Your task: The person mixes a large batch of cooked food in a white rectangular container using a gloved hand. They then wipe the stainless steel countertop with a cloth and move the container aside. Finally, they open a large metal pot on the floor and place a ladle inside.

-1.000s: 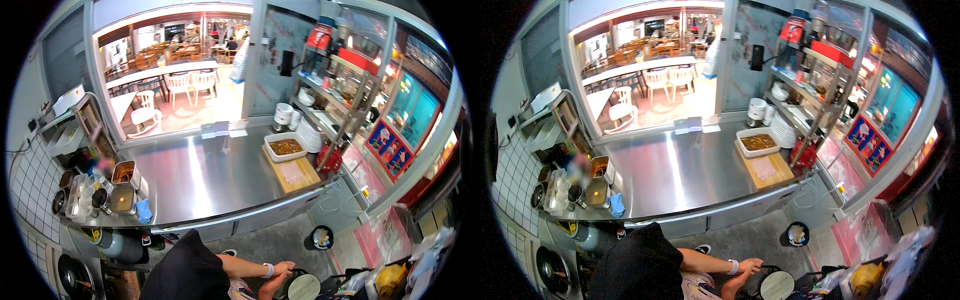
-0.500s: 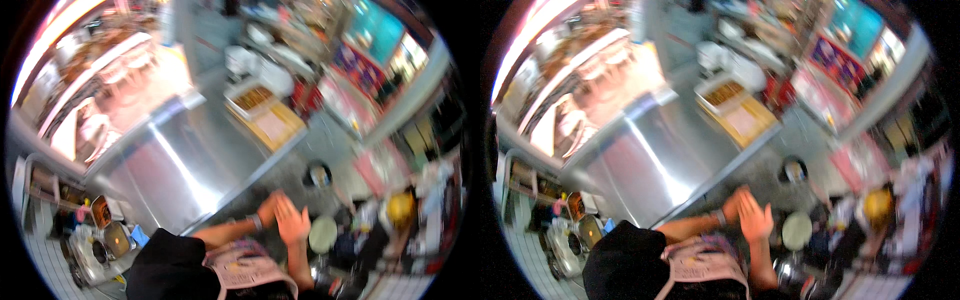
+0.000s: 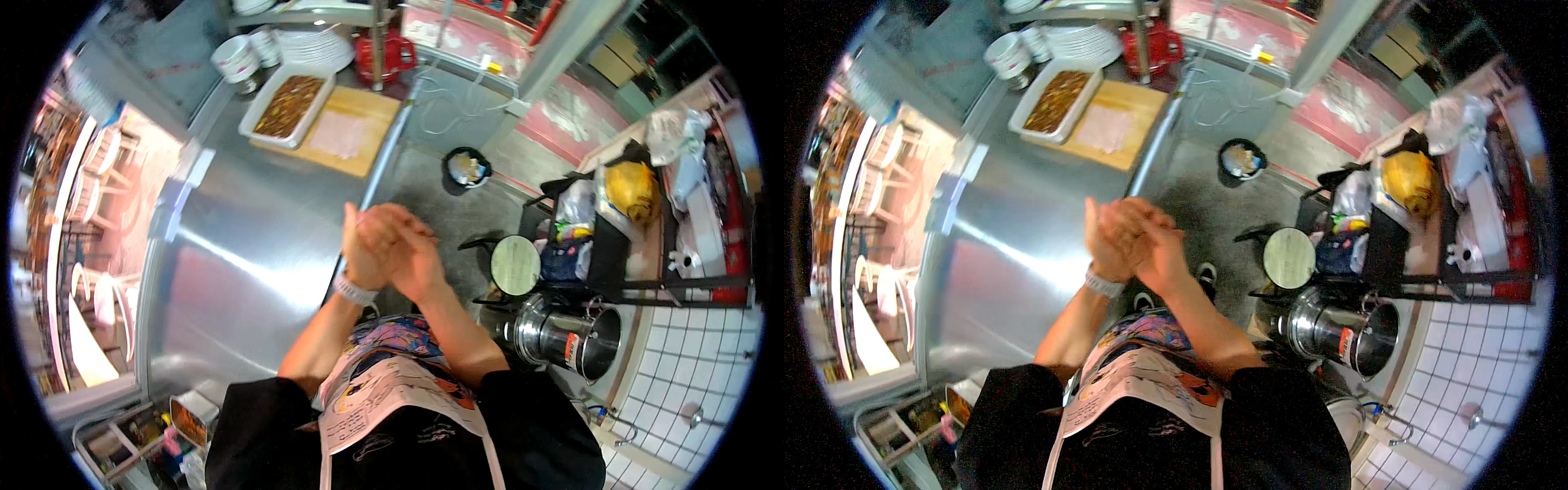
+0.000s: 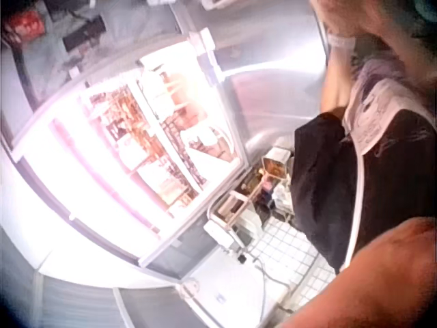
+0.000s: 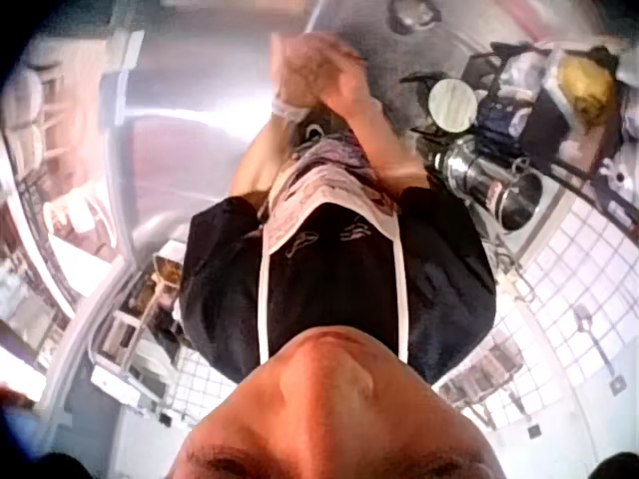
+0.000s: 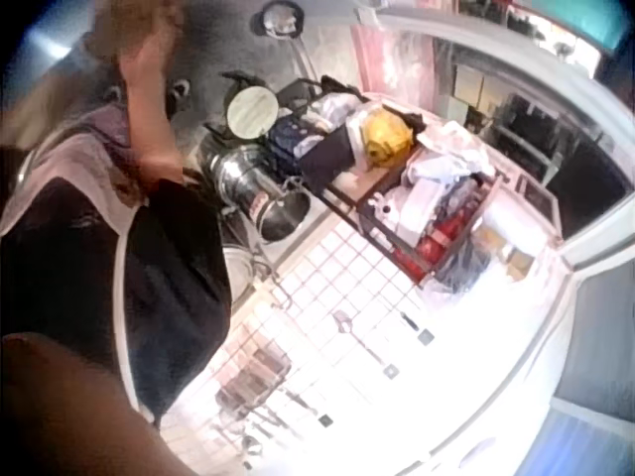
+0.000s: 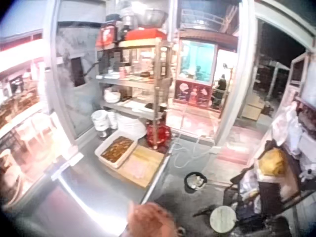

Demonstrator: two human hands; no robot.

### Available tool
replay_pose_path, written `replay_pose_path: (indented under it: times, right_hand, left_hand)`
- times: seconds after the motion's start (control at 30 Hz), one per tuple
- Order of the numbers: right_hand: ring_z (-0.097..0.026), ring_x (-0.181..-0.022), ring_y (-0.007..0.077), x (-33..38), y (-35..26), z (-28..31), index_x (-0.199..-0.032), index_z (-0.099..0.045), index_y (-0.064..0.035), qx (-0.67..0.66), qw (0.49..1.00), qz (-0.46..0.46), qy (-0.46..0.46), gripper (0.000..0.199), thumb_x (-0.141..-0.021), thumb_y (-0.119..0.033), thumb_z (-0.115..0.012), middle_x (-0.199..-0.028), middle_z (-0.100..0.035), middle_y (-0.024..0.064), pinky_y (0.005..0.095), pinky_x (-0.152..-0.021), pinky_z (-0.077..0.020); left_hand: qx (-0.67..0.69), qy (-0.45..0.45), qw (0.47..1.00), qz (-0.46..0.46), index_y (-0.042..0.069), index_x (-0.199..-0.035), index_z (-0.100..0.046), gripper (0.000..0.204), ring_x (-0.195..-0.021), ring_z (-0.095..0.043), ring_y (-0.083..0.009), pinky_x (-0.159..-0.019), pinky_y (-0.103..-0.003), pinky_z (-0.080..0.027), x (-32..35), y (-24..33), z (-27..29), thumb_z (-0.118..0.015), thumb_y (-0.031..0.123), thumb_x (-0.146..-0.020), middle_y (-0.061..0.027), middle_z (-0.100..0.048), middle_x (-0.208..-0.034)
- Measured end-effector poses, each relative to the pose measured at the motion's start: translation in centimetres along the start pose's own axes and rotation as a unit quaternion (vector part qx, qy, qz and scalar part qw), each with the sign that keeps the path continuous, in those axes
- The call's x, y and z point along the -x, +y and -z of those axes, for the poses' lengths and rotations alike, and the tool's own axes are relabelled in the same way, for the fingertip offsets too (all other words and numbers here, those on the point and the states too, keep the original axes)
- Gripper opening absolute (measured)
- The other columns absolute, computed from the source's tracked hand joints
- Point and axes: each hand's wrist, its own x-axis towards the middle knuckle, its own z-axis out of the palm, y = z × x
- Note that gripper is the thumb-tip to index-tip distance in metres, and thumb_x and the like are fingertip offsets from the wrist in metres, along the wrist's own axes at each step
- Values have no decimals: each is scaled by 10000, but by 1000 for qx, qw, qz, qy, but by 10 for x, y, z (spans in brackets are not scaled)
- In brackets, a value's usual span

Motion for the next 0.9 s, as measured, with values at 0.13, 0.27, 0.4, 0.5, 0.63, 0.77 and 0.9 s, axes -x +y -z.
replay_pose_path:
  times: [0.13,0.27,0.4,0.5,0.63,0.77,0.9]
  right_hand:
    - [-621,-1019,205,-15,-12,53,-1116,-570,-82,31,995,-43,83,186,-939,-41,-608,-1096,-611,50,362,-882,-532]
    - [-612,-890,150,-39,-32,100,-980,-571,-74,68,989,-11,129,153,-878,17,-641,-970,-603,19,305,-764,-515]
    - [-623,-928,105,-44,-87,81,-1006,-683,-56,618,766,102,145,157,-851,-27,-681,-996,-677,40,277,-781,-518]
    - [-537,-1222,202,-68,-70,155,-1479,-378,-124,354,921,154,41,511,-1017,-311,-488,-1482,-423,93,353,-999,-437]
    - [-557,-1179,456,-55,-104,109,-1575,-47,-230,213,960,-172,52,735,-1013,-602,-340,-1568,-207,171,547,-939,-508]
    - [-636,-1059,365,-59,-103,74,-1437,-316,-111,198,954,-191,122,565,-1043,-513,-366,-1356,-460,222,437,-889,-551]
    - [-624,-1076,305,-66,-103,53,-1417,-341,-46,298,950,-98,8,447,-1033,-211,-497,-1331,-511,194,407,-922,-538]
  left_hand:
    - [-79,97,992,-20,52,-802,-501,404,-786,-579,-291,-835,-475,-502,-20,-17,2,-425,374,-1034,-131,-562,-778]
    - [-339,71,917,-197,4,-857,-551,204,-687,-609,-270,-797,-405,-549,-34,-61,-58,-443,111,-993,-154,-623,-772]
    - [-583,200,739,-270,8,-957,-620,153,-816,-670,-195,-759,-321,-551,-68,-87,-65,-491,76,-1003,-124,-691,-850]
    - [-625,187,677,-342,27,-1296,-415,317,-984,-487,-198,-844,-326,-437,-96,-127,-64,-516,100,-1004,-129,-484,-1108]
    - [-540,162,799,-209,21,-1419,-410,451,-928,-611,-194,-788,-289,-494,-111,-118,-42,-513,151,-1000,-158,-618,-1049]
    - [-367,214,895,-138,-57,-1189,-593,400,-325,-371,-107,-354,-250,-326,-114,-98,-64,-439,289,-1057,15,-442,-461]
    - [-139,226,960,-86,41,-1219,-566,366,-301,-271,-108,-326,-289,-290,-97,-66,-77,-437,347,-1064,46,-340,-494]
